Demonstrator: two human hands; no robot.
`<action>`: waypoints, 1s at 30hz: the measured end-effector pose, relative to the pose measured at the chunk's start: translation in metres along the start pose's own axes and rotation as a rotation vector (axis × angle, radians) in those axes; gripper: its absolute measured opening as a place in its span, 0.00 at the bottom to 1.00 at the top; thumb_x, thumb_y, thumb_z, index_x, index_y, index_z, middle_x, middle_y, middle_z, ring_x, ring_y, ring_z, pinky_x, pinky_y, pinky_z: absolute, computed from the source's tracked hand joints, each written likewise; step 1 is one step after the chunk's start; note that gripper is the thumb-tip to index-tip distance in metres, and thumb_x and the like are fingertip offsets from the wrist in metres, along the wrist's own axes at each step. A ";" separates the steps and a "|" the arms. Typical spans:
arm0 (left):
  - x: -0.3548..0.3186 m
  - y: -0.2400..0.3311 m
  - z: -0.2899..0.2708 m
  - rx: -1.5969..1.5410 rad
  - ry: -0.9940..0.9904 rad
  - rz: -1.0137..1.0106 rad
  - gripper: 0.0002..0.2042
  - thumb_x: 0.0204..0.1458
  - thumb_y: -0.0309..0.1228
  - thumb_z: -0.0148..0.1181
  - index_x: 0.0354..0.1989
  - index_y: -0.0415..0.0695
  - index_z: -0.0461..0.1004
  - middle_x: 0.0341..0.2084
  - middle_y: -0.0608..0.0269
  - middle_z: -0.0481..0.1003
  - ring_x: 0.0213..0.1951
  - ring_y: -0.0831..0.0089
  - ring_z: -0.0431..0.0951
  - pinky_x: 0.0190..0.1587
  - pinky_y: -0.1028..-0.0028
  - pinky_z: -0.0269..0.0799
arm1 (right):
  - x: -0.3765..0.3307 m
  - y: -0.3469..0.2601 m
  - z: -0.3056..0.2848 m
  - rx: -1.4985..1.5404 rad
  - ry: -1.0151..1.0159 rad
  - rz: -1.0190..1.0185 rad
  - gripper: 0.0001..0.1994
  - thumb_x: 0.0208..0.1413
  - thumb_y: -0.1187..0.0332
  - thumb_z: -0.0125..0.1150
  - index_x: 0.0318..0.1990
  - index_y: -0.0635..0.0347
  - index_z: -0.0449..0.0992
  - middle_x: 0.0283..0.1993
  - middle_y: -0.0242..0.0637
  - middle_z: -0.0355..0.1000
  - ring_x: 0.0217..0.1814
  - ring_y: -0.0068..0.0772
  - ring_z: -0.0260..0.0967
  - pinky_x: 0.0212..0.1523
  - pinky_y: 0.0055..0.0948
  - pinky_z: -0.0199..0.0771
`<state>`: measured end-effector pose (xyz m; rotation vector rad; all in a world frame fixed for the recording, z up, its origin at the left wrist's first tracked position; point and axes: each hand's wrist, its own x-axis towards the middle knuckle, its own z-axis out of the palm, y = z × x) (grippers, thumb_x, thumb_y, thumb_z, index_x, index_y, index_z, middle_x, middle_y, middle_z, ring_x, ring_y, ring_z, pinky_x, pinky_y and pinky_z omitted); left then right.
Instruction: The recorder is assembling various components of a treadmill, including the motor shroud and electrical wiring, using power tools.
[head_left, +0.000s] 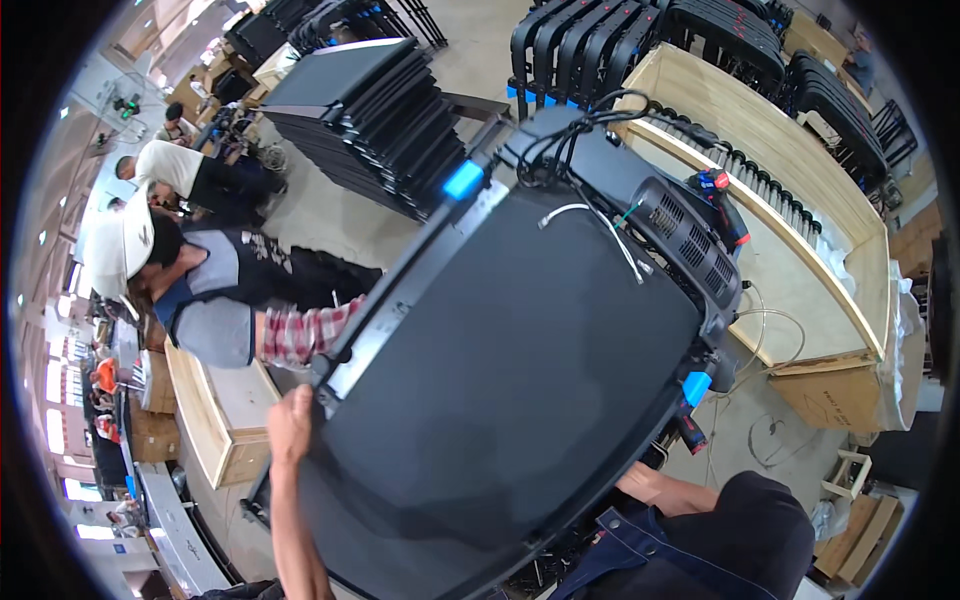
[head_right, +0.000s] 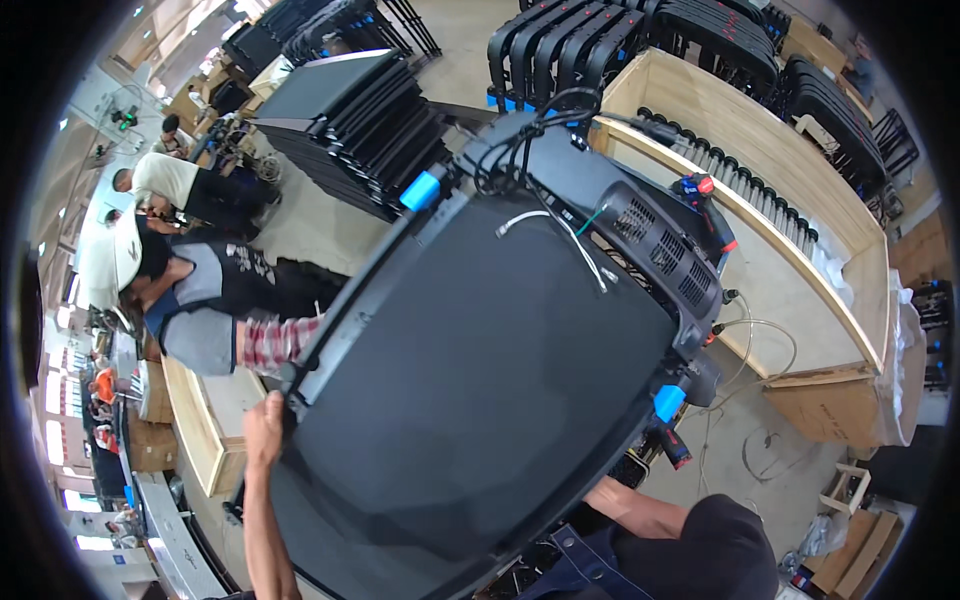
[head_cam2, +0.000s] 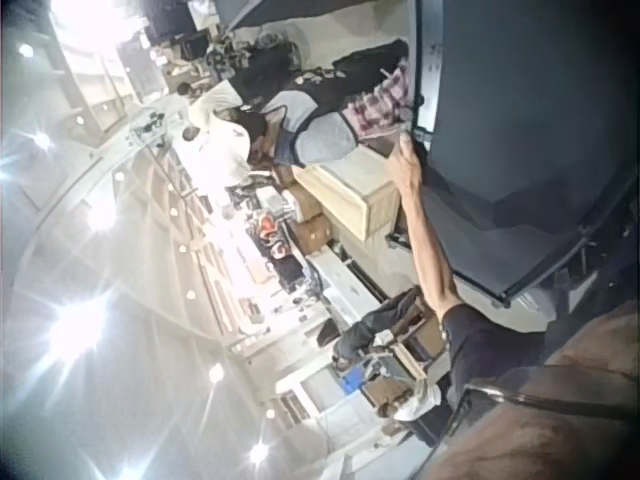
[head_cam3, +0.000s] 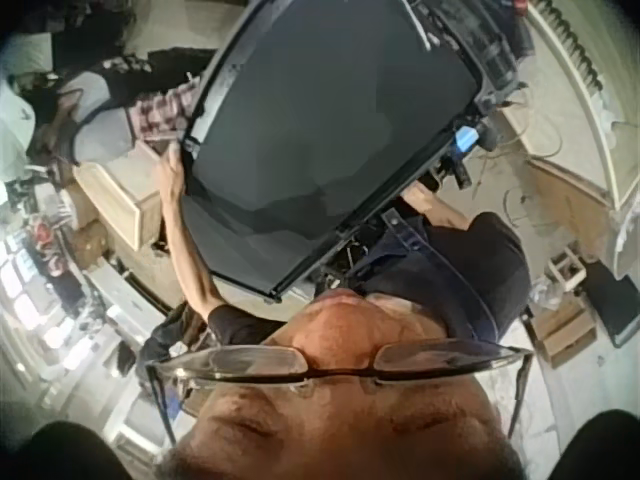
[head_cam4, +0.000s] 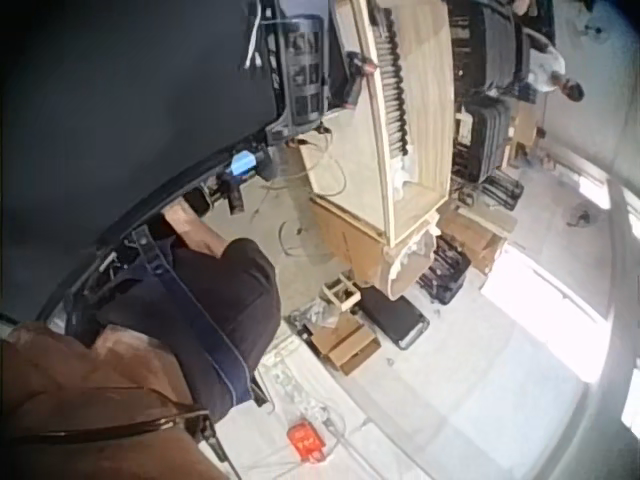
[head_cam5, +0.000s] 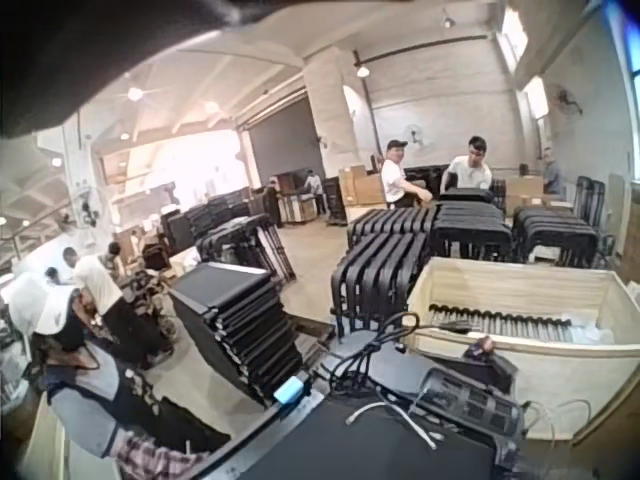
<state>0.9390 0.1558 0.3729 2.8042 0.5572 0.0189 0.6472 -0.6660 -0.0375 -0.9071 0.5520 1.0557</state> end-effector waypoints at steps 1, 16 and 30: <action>0.012 0.007 0.029 -0.020 -0.042 0.017 0.34 0.66 0.59 0.42 0.34 0.35 0.79 0.30 0.33 0.77 0.39 0.34 0.78 0.41 0.48 0.69 | 0.014 -0.003 0.022 -0.018 0.001 0.005 0.15 0.70 0.59 0.49 0.50 0.61 0.75 0.37 0.36 0.76 0.39 0.35 0.78 0.38 0.41 0.83; -0.201 0.086 0.156 -0.134 0.317 0.041 0.22 0.61 0.37 0.60 0.61 0.42 0.71 0.62 0.46 0.68 0.65 0.47 0.65 0.68 0.53 0.56 | -0.064 -0.229 0.278 -1.084 -0.427 0.322 0.12 0.70 0.61 0.52 0.44 0.60 0.73 0.31 0.32 0.72 0.28 0.20 0.71 0.27 0.25 0.74; -0.450 0.104 0.160 -0.089 0.308 -0.232 0.24 0.61 0.39 0.60 0.65 0.47 0.70 0.69 0.49 0.63 0.72 0.51 0.59 0.74 0.52 0.48 | -0.142 -0.214 0.323 -1.628 -0.208 -0.400 0.30 0.58 0.64 0.65 0.68 0.55 0.64 0.28 0.46 0.79 0.32 0.48 0.80 0.37 0.41 0.78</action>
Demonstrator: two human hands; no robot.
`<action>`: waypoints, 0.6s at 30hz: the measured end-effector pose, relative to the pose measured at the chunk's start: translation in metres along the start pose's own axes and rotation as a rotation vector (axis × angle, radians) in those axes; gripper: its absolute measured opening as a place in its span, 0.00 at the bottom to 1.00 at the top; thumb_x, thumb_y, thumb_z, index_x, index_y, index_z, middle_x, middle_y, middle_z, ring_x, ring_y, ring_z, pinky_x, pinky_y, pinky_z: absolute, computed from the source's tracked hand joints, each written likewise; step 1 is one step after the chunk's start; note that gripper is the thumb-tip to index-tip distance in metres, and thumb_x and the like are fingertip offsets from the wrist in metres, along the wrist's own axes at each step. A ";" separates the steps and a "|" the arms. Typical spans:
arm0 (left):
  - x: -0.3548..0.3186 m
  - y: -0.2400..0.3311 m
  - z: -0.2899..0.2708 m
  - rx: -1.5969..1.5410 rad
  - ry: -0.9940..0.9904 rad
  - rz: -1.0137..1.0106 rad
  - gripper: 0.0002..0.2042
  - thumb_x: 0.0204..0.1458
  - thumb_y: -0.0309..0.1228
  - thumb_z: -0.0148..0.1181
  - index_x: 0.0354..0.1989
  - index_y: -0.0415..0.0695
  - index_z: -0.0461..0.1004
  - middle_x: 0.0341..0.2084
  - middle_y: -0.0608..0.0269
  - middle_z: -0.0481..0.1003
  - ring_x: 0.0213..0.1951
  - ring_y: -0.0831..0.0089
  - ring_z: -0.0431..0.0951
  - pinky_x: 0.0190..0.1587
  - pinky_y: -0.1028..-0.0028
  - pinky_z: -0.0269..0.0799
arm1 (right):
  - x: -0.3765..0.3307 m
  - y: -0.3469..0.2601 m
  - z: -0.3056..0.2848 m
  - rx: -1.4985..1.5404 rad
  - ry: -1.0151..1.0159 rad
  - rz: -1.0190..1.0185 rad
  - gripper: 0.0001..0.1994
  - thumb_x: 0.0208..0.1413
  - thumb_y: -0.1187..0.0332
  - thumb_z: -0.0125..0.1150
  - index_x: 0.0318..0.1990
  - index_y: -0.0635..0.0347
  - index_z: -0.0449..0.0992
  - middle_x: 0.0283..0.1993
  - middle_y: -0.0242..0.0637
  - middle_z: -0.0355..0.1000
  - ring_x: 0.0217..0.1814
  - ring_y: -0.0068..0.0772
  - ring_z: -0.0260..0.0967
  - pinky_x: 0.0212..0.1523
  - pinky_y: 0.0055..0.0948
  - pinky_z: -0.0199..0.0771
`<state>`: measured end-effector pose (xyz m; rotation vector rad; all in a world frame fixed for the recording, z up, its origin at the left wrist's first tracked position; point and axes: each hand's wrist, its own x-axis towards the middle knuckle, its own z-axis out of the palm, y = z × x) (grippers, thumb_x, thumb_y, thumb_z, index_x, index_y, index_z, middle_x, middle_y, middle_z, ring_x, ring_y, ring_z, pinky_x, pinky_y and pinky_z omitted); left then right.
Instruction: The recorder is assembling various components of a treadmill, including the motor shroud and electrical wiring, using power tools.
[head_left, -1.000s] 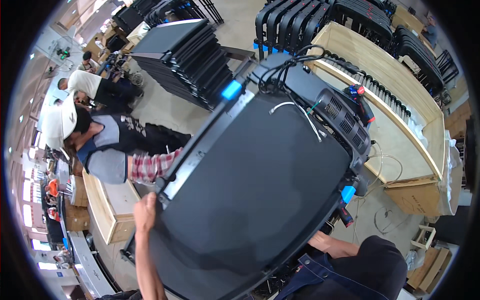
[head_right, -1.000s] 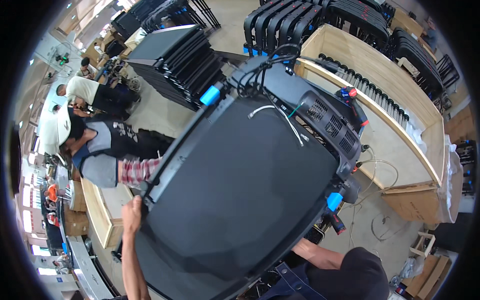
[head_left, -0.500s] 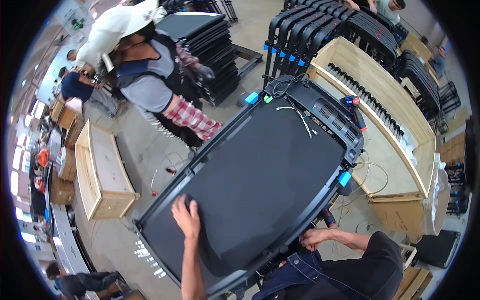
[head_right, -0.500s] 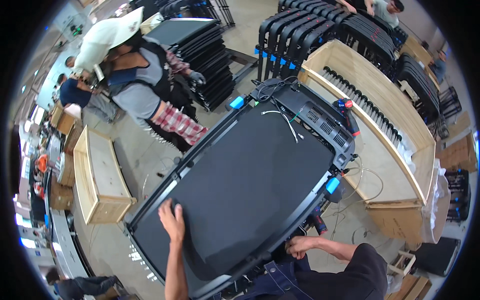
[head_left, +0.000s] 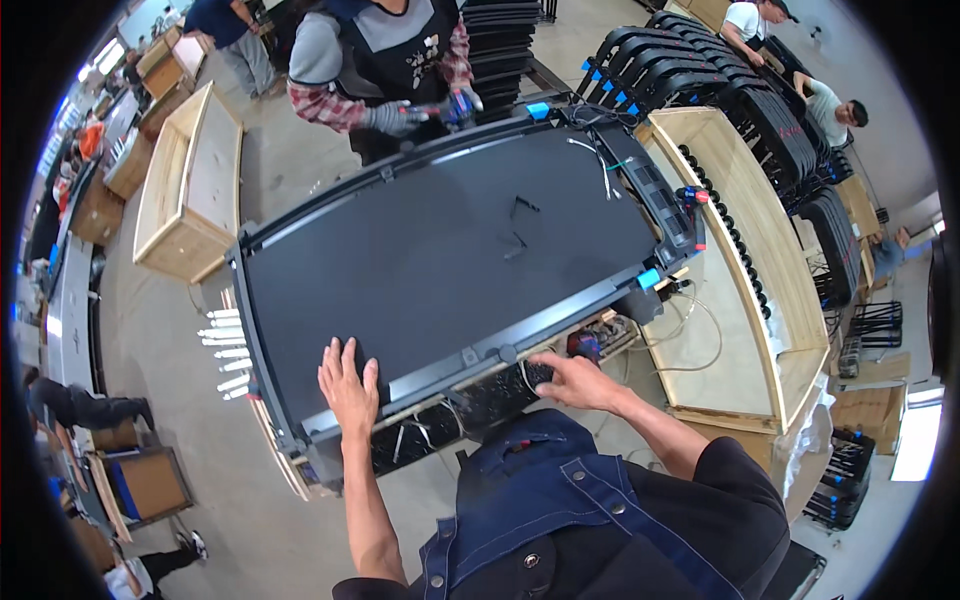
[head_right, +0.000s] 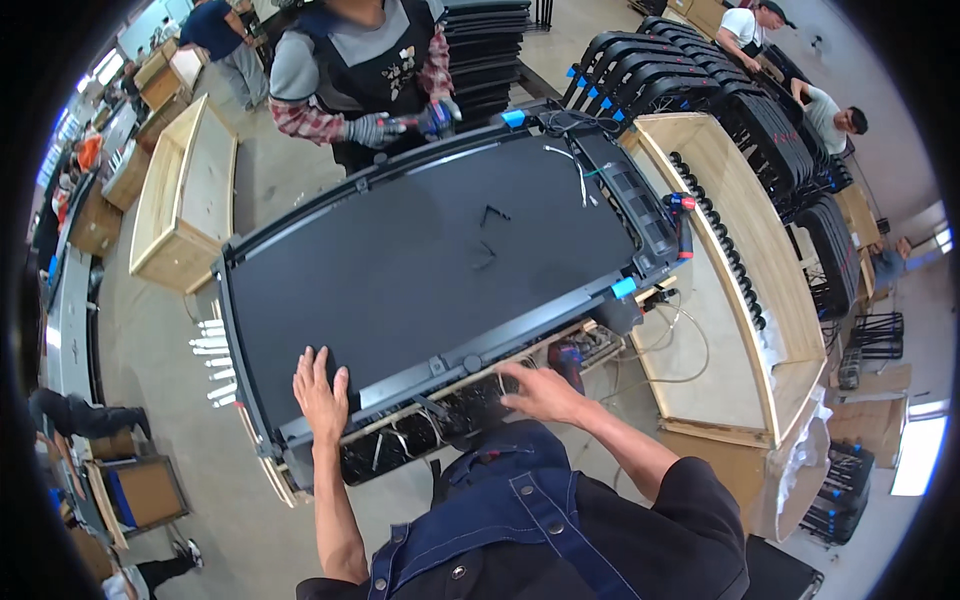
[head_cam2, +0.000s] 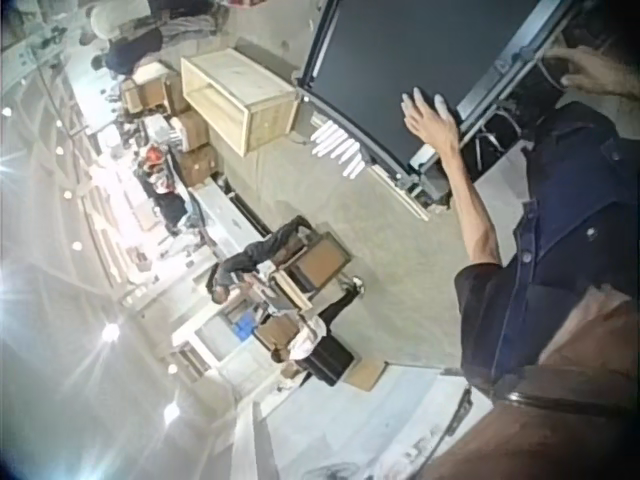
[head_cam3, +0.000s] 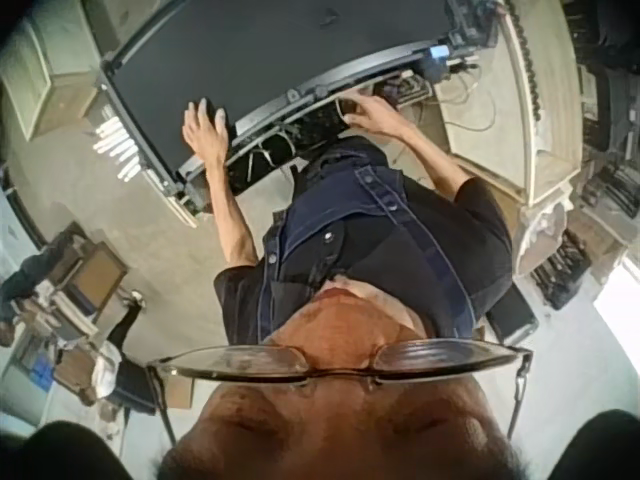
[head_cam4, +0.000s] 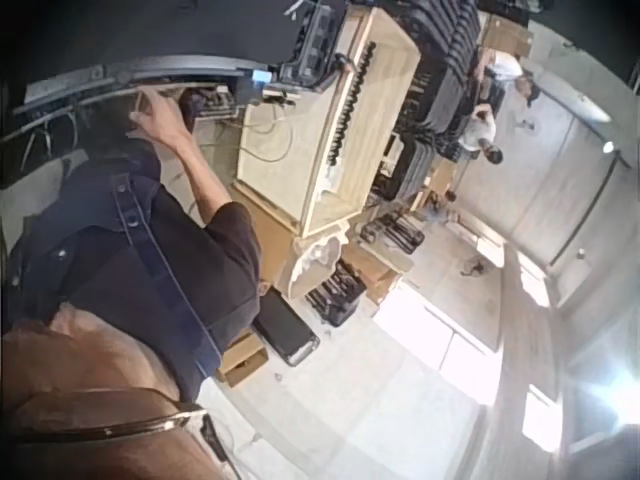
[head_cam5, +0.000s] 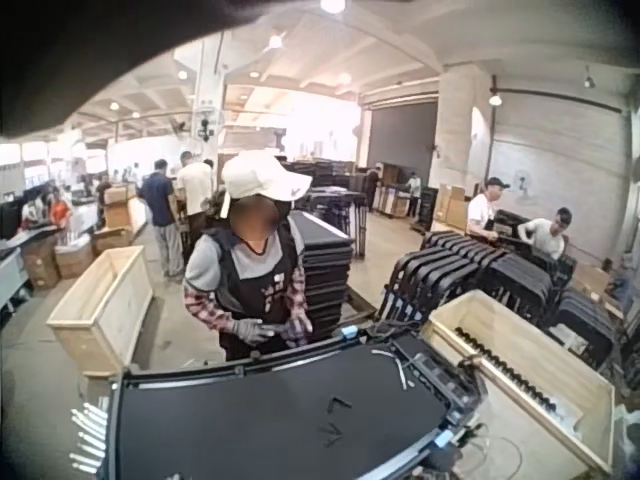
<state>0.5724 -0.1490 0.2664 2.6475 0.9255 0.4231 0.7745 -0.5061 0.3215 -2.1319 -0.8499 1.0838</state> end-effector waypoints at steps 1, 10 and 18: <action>-0.009 0.001 -0.003 0.001 0.005 -0.028 0.24 0.61 0.39 0.60 0.65 0.47 0.70 0.69 0.50 0.63 0.72 0.51 0.58 0.74 0.52 0.47 | -0.008 0.018 0.010 -0.061 -0.108 0.019 0.29 0.58 0.64 0.65 0.66 0.55 0.66 0.30 0.47 0.80 0.32 0.48 0.80 0.38 0.41 0.78; -0.082 0.098 0.008 -0.323 0.191 -0.033 0.09 0.58 0.27 0.60 0.46 0.40 0.79 0.42 0.52 0.79 0.47 0.52 0.77 0.54 0.59 0.72 | 0.000 0.306 0.063 -0.174 0.291 0.662 0.48 0.47 0.53 0.71 0.72 0.58 0.51 0.54 0.59 0.76 0.58 0.62 0.74 0.60 0.50 0.72; -0.133 0.236 0.237 -0.556 -0.582 -0.102 0.09 0.60 0.34 0.59 0.44 0.44 0.77 0.38 0.50 0.79 0.42 0.48 0.82 0.45 0.54 0.78 | 0.061 0.380 0.066 -0.029 0.455 0.686 0.59 0.45 0.50 0.74 0.76 0.62 0.37 0.65 0.61 0.68 0.67 0.58 0.67 0.68 0.43 0.68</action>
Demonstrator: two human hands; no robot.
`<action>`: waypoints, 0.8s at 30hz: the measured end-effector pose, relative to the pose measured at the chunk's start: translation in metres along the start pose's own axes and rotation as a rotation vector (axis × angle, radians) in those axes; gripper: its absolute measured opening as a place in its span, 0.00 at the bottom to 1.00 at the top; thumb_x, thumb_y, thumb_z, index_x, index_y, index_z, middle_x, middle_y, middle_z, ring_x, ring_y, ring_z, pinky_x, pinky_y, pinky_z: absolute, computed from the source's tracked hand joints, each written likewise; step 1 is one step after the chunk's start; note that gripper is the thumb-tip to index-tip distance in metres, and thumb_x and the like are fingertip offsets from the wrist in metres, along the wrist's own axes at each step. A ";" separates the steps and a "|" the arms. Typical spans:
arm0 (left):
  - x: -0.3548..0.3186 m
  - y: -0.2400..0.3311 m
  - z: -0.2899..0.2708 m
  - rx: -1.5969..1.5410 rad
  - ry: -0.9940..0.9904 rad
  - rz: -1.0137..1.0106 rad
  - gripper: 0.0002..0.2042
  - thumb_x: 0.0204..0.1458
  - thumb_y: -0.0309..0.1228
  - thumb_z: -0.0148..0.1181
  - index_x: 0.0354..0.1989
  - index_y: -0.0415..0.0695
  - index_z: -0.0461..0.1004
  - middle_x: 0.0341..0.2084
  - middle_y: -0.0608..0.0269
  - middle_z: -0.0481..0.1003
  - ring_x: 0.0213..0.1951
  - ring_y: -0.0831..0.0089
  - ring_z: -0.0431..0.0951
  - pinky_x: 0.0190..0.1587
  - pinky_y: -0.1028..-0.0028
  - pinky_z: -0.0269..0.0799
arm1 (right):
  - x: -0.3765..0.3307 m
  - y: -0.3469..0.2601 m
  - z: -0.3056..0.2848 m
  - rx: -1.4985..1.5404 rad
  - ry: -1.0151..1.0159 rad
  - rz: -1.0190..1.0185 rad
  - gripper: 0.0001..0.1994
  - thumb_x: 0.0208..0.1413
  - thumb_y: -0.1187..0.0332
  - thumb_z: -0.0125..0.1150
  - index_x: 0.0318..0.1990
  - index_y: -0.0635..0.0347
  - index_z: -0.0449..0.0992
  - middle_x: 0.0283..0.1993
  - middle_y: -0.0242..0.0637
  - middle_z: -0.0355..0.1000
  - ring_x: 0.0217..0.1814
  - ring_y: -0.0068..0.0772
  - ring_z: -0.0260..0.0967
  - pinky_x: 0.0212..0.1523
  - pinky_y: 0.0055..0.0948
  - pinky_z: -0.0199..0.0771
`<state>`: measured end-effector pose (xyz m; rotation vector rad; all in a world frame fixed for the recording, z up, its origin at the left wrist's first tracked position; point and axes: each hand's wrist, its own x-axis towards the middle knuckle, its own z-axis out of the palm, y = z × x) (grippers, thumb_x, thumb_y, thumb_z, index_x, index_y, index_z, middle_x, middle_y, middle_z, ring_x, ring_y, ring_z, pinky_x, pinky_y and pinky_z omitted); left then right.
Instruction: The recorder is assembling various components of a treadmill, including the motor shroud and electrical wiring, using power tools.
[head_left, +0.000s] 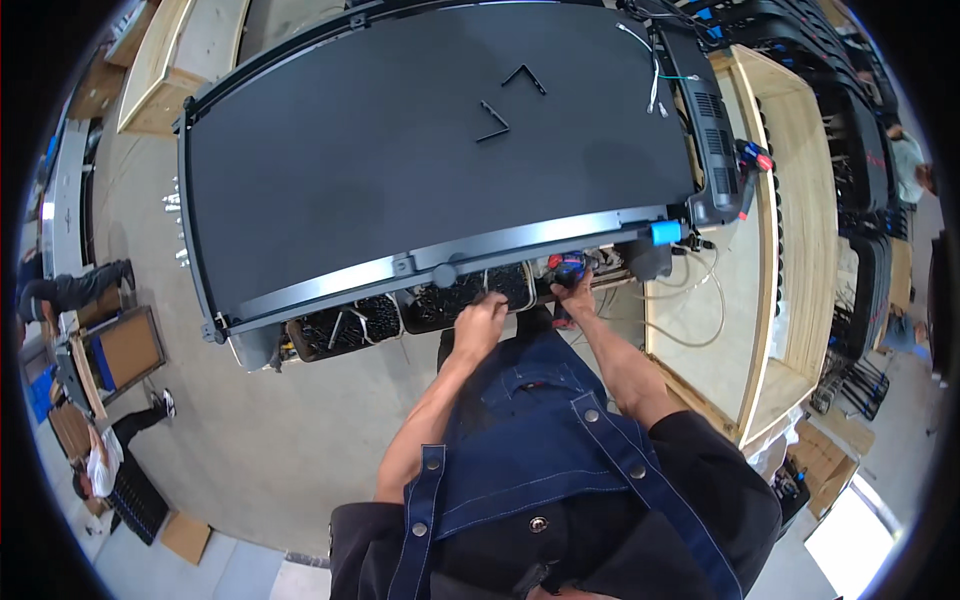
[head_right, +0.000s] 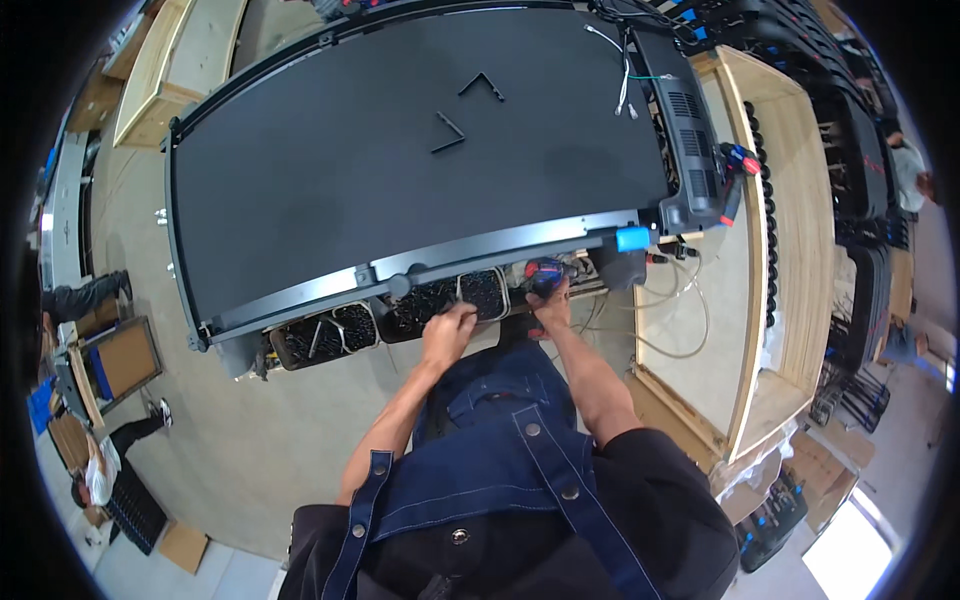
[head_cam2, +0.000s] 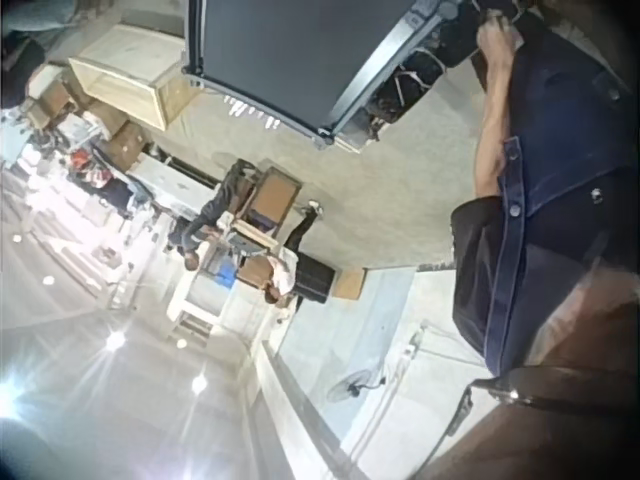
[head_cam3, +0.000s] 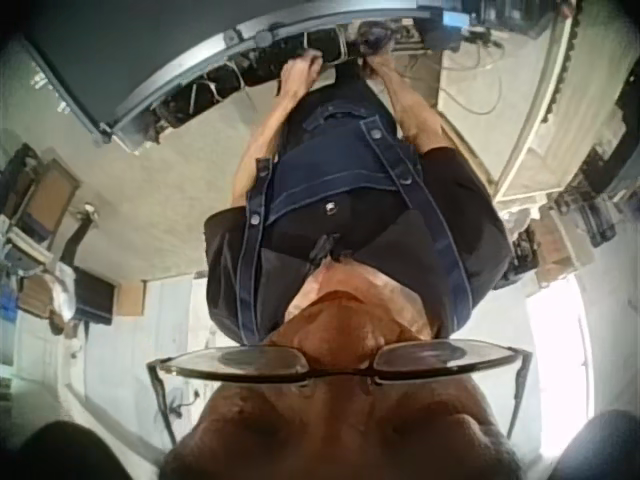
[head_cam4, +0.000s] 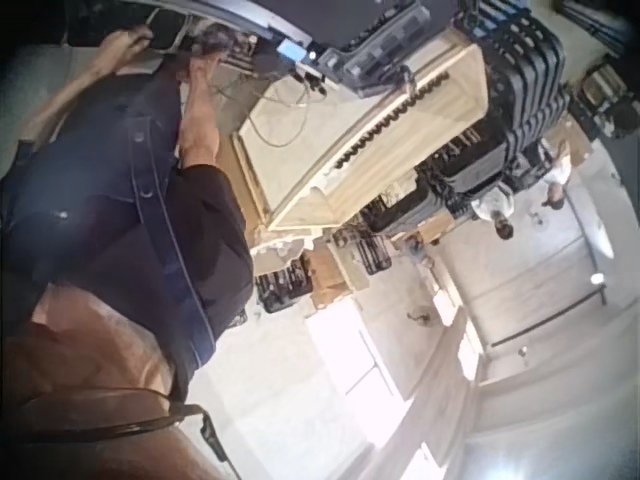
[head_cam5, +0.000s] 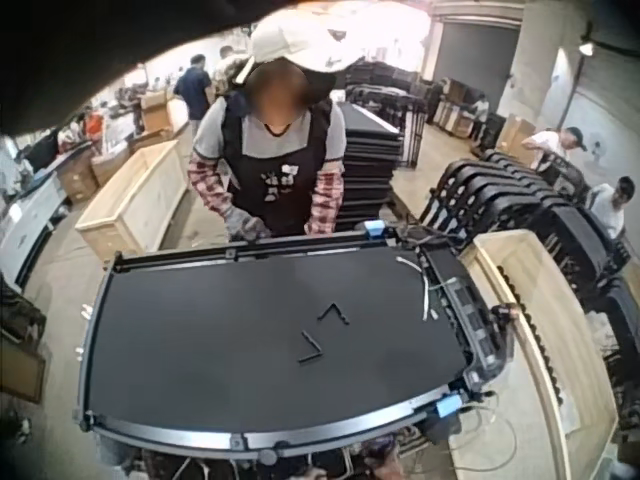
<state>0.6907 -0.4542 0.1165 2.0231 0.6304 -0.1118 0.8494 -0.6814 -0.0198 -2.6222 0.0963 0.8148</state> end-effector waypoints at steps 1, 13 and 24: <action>0.013 -0.001 0.019 0.114 -0.051 -0.093 0.09 0.60 0.33 0.58 0.46 0.44 0.76 0.38 0.50 0.79 0.42 0.46 0.81 0.45 0.53 0.78 | 0.009 -0.009 0.000 -0.002 -0.029 -0.019 0.59 0.45 0.50 0.74 0.76 0.62 0.37 0.65 0.61 0.68 0.67 0.58 0.67 0.68 0.43 0.68; 0.051 -0.062 0.103 0.654 -0.176 -0.080 0.07 0.55 0.26 0.55 0.38 0.42 0.78 0.34 0.45 0.81 0.35 0.51 0.85 0.35 0.55 0.82 | 0.016 -0.021 -0.206 -0.350 -1.004 -0.168 0.53 0.45 0.67 0.74 0.77 0.57 0.45 0.59 0.47 0.72 0.62 0.39 0.70 0.60 0.32 0.70; 0.041 -0.053 0.065 0.139 0.122 -0.168 0.09 0.57 0.32 0.63 0.40 0.38 0.81 0.35 0.43 0.82 0.34 0.47 0.84 0.41 0.55 0.81 | -0.066 -0.079 -0.299 -0.001 -1.100 -0.388 0.37 0.42 0.69 0.77 0.64 0.62 0.69 0.52 0.40 0.77 0.52 0.31 0.74 0.59 0.36 0.73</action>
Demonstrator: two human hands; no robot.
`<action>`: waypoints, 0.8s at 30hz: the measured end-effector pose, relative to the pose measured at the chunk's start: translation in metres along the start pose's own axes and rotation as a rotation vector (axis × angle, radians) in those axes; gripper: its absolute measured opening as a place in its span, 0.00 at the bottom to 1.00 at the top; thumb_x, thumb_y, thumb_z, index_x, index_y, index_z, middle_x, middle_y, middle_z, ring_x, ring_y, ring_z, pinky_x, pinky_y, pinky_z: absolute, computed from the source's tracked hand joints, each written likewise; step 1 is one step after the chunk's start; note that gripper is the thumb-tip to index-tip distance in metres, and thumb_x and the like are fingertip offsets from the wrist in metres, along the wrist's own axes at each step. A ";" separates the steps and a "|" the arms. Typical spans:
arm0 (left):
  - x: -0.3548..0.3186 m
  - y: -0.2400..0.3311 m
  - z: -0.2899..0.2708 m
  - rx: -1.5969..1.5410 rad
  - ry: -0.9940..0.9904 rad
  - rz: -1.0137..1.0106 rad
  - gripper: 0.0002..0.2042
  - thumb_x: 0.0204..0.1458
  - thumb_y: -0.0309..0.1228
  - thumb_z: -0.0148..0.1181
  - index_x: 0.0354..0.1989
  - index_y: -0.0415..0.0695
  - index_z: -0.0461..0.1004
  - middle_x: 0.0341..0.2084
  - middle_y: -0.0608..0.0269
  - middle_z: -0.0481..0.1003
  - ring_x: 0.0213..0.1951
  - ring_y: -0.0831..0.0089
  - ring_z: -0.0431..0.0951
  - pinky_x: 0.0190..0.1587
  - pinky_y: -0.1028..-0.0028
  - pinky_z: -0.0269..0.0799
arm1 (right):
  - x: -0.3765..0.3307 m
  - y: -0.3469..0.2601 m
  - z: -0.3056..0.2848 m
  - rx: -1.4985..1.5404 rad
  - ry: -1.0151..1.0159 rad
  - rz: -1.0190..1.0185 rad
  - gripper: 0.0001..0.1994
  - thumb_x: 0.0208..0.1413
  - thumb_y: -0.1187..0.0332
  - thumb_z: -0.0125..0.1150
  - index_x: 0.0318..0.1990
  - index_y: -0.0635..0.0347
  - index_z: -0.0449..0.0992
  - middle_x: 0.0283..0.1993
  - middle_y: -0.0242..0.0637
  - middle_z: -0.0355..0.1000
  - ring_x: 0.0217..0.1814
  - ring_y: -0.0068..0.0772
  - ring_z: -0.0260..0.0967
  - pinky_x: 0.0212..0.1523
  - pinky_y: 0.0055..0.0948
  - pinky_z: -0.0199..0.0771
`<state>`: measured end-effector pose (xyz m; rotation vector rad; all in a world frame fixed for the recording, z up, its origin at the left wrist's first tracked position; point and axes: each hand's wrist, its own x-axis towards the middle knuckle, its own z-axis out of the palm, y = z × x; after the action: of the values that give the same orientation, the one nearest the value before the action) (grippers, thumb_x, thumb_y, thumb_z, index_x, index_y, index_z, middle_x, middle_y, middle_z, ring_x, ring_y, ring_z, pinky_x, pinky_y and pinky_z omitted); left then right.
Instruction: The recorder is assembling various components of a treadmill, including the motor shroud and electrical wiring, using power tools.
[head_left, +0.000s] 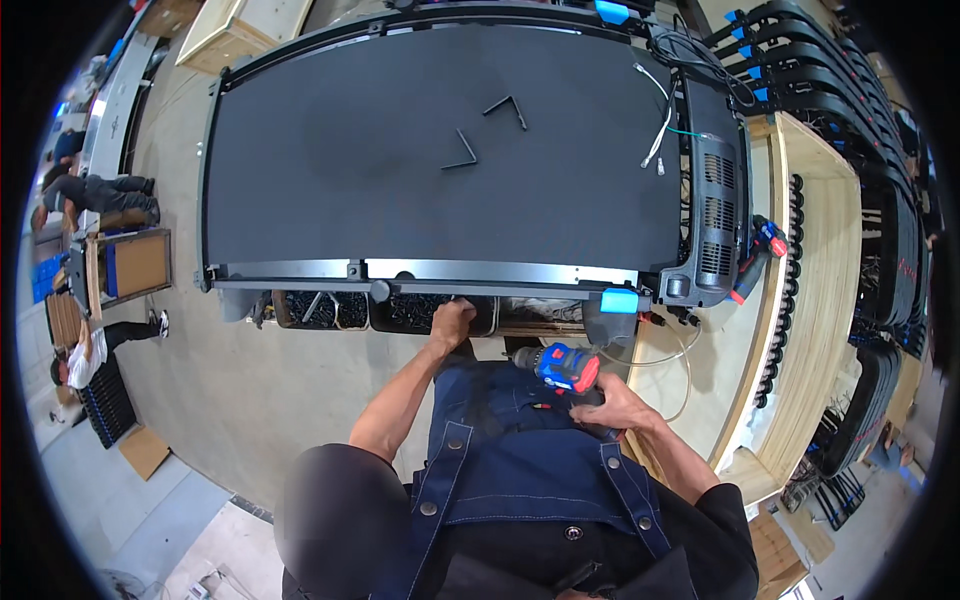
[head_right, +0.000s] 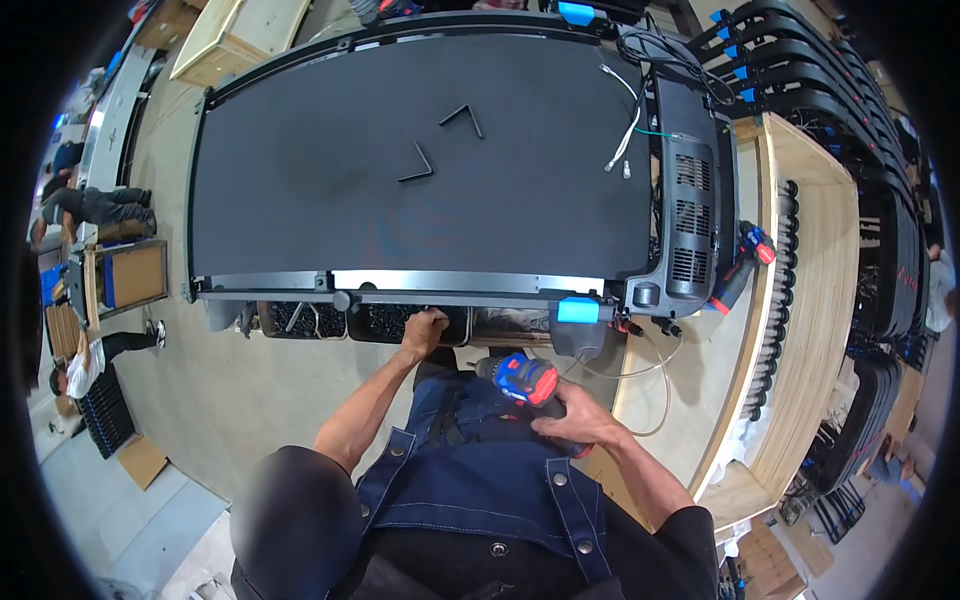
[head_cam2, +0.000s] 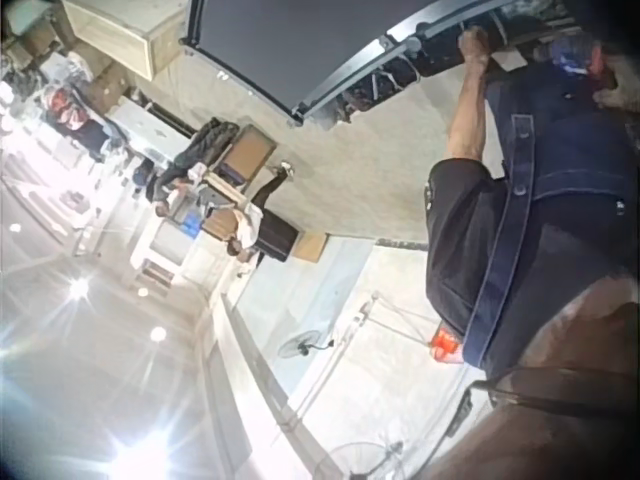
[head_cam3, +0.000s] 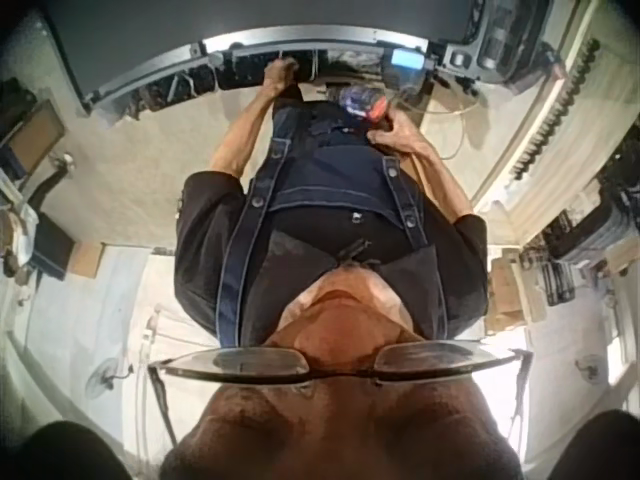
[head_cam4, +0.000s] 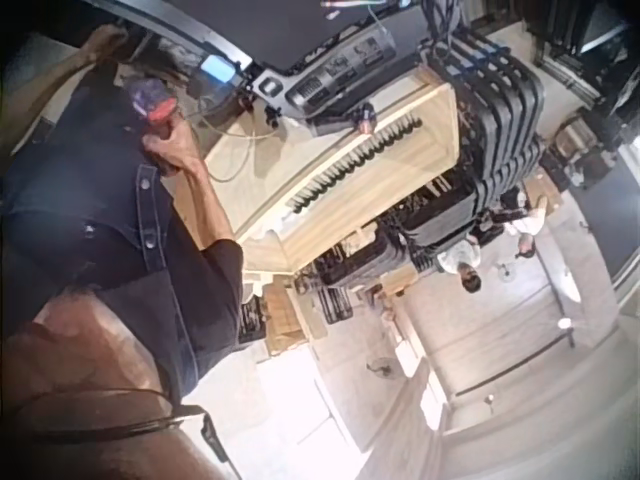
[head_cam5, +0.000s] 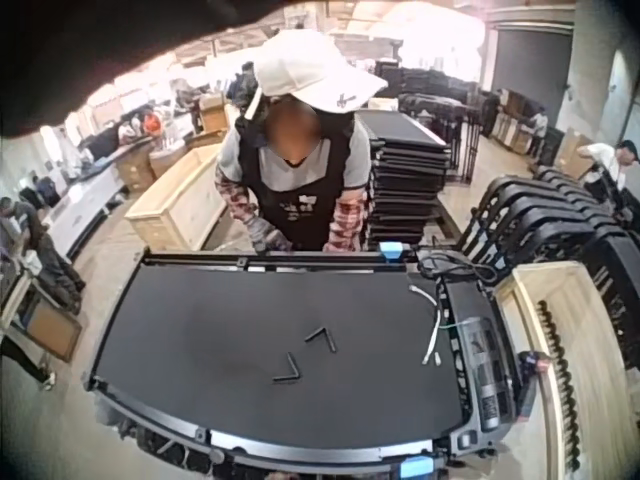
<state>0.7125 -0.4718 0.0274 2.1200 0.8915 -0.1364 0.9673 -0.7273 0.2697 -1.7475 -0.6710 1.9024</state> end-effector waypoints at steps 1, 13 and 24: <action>-0.006 0.005 -0.004 0.000 0.013 -0.003 0.09 0.57 0.32 0.63 0.40 0.38 0.81 0.35 0.43 0.82 0.34 0.47 0.84 0.41 0.55 0.81 | -0.002 -0.005 0.000 -0.011 -0.005 -0.007 0.37 0.42 0.69 0.77 0.64 0.62 0.69 0.52 0.40 0.77 0.52 0.31 0.74 0.59 0.36 0.73; -0.074 0.165 -0.116 -1.988 -0.083 -0.359 0.13 0.65 0.39 0.58 0.45 0.41 0.76 0.43 0.56 0.80 0.44 0.65 0.84 0.45 0.71 0.86 | 0.006 -0.066 0.021 0.145 0.382 -0.464 0.19 0.48 0.71 0.76 0.47 0.64 0.76 0.39 0.32 0.78 0.43 0.22 0.74 0.49 0.28 0.76; -0.071 0.196 -0.137 -1.837 0.061 -0.231 0.14 0.65 0.41 0.58 0.42 0.41 0.75 0.39 0.58 0.80 0.38 0.70 0.83 0.43 0.72 0.85 | 0.003 -0.077 0.008 -0.177 0.349 -0.507 0.22 0.48 0.67 0.76 0.49 0.65 0.77 0.42 0.37 0.79 0.44 0.27 0.76 0.51 0.31 0.77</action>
<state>0.7575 -0.4943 0.2718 0.3085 0.7249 0.4749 0.9602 -0.6665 0.3166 -1.7414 -1.0482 1.1963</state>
